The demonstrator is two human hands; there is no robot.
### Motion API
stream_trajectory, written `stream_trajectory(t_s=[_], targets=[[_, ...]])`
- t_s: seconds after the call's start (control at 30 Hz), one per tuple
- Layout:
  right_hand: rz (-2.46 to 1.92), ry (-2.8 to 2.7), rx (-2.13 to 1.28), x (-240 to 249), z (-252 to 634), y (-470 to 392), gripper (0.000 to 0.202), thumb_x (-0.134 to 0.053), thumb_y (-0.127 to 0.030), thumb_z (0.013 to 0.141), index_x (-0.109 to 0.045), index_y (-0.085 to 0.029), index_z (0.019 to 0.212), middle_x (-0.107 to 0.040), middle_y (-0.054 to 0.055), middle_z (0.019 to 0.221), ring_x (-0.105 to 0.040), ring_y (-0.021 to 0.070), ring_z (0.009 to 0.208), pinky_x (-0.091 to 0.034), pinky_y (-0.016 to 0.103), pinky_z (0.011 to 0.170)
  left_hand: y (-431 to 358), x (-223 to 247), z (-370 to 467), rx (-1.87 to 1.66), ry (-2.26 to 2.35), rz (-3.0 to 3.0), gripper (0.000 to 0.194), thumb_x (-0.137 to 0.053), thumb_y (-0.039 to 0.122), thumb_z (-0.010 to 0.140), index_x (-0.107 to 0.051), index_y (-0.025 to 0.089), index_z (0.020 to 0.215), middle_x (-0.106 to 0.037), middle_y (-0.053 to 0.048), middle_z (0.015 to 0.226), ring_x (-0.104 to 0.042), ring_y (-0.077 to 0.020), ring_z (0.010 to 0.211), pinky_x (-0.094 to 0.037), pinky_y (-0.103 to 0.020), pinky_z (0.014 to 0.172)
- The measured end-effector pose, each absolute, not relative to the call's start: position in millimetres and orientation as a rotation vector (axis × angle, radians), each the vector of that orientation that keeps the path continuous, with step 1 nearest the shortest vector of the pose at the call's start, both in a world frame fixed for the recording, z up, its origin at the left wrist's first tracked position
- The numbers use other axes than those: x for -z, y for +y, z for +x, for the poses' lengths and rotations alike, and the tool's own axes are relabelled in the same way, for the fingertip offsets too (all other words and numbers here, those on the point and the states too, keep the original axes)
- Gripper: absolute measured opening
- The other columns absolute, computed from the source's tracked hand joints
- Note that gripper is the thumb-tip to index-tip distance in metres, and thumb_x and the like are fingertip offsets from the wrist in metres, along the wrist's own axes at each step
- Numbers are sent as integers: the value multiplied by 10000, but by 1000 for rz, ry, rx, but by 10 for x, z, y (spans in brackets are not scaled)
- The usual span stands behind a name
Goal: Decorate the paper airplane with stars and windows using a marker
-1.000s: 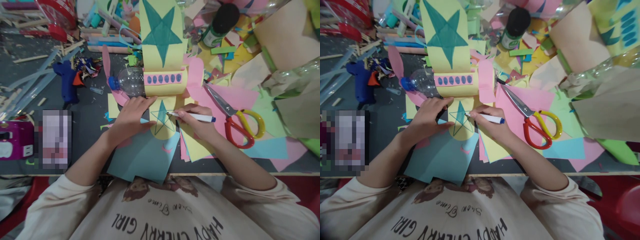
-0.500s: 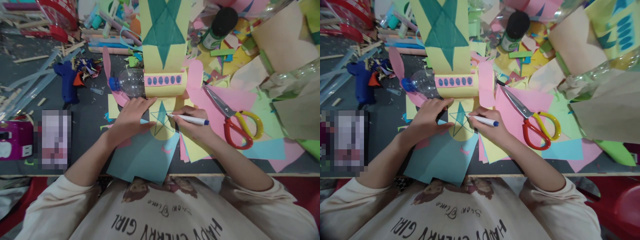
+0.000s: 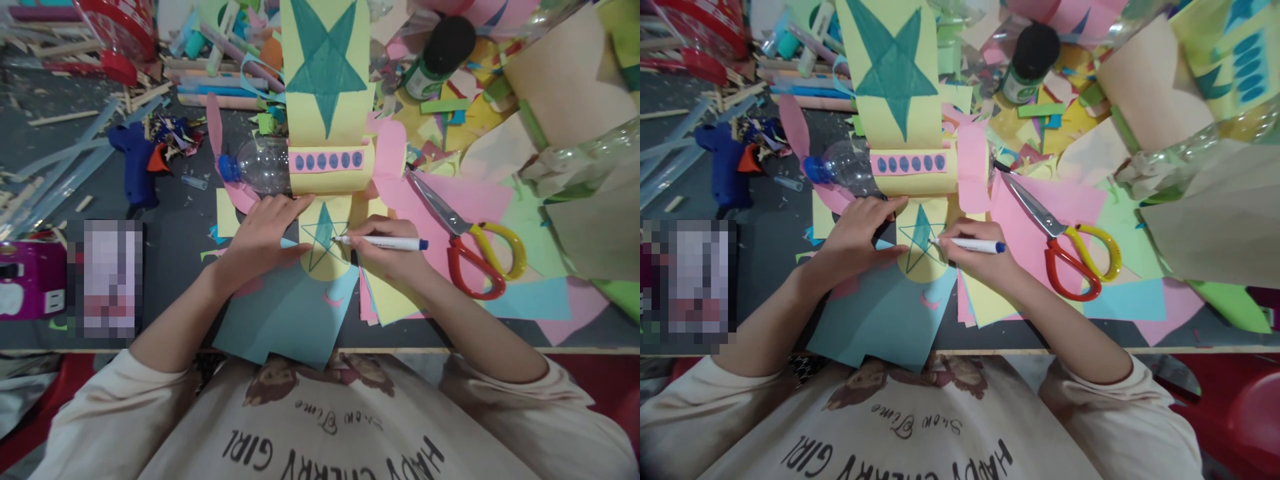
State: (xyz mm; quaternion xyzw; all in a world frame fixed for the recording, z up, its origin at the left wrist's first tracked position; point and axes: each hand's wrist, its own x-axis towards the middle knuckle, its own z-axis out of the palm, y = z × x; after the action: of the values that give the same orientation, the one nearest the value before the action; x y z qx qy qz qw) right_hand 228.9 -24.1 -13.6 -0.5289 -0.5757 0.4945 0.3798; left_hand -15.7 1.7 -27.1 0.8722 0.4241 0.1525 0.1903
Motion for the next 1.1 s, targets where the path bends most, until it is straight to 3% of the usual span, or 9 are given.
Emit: stream_trajectory(t_s=[0.2, 0.43, 0.8, 1.1], targets=[[-1428, -1372, -1254, 168, 2263, -231, 243, -784, -448, 762, -783, -205, 750, -774, 52, 717, -699, 182, 617, -546, 296, 531, 3, 253, -134, -420, 1217, 2448, 644, -600, 502, 995, -497, 126, 1507, -661, -124, 1201, -590, -279, 1097, -443, -369, 985], [-1391, -1421, -1182, 171, 2258, -250, 195, -739, -374, 792, -813, -195, 773, -783, 65, 774, -710, 183, 653, -547, 293, 557, 8, 249, -135, -409, 1205, 2453, 670, -599, 531, 990, -494, 117, 1506, -661, -130, 1204, -589, -288, 1099, -443, -378, 983], [-1313, -1594, -1316, 96, 2299, -245, 189, -688, -303, 789, -714, -200, 632, -705, 22, 619, -609, 140, 552, -448, 258, 500, 3, 256, -136, -473, 1185, 2493, 640, -570, 517, 1006, -506, 100, 1486, -667, -137, 1159, -603, -282, 1047, -458, -374, 942], [-1405, -1410, -1240, 156, 2257, -232, 170, -711, -355, 784, -728, -216, 687, -731, 31, 657, -651, 166, 577, -495, 288, 519, 18, 257, -156, -422, 1186, 2509, 646, -585, 514, 996, -494, 115, 1496, -669, -133, 1172, -594, -280, 1034, -458, -373, 923]])
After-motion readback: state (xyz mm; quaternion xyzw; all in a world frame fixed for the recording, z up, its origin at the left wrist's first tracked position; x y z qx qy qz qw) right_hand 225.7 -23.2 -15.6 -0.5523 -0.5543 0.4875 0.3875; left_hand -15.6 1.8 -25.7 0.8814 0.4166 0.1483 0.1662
